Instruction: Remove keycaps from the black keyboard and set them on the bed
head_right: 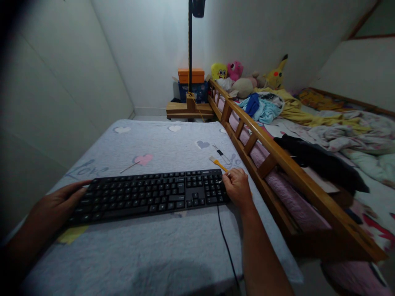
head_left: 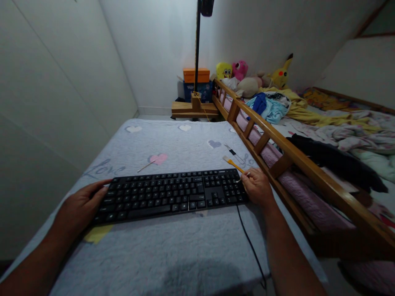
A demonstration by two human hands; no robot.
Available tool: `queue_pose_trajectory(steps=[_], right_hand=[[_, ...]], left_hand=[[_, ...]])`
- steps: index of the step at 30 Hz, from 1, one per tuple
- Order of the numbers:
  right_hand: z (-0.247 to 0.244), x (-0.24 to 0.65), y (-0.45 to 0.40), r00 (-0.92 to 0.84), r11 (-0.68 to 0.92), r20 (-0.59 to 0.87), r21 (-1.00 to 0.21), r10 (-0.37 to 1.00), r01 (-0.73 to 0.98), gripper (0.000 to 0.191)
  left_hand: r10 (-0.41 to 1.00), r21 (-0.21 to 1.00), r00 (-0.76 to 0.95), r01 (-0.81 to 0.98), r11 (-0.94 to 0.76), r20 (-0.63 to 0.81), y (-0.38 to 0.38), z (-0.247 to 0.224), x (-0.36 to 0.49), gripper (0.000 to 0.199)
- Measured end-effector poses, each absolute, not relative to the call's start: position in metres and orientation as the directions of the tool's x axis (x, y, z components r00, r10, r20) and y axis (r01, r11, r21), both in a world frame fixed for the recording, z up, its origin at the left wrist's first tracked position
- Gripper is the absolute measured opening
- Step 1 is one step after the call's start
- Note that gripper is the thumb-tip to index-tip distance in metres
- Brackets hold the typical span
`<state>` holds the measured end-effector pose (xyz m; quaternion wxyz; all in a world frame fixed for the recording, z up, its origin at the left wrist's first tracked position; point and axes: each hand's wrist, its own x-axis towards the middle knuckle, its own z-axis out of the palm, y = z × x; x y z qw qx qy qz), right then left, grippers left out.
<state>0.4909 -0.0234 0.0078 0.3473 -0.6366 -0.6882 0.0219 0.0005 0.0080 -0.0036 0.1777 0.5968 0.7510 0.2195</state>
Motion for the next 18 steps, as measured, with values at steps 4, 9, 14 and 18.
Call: queue_pose_trajectory(steps=[4,9,14,18], right_hand=[[0.0079,0.4916,-0.0244,0.057,0.182,0.429,-0.495,0.902,0.849,0.024],[0.0050,0.4911,-0.0229,0.085,0.172,0.437,-0.516,0.895,0.839,0.025],[0.0036,0.4899,-0.0215,0.087,0.166,0.447,-0.497,0.890,0.852,0.023],[0.0062,0.4890,-0.0230,0.084,0.169,0.450,-0.492,0.889,0.854,0.023]], left_hand=[[0.970,0.527,-0.242,0.823,0.212,-0.013,0.0076,-0.0024,0.0014,0.056],[0.971,0.528,-0.238,0.827,0.193,0.017,0.0077,-0.0004,0.0045,0.056],[0.972,0.526,-0.237,0.826,0.201,0.001,0.0071,0.0002,0.0052,0.058],[0.972,0.541,-0.235,0.814,0.212,-0.027,0.0070,0.0001,0.0037,0.058]])
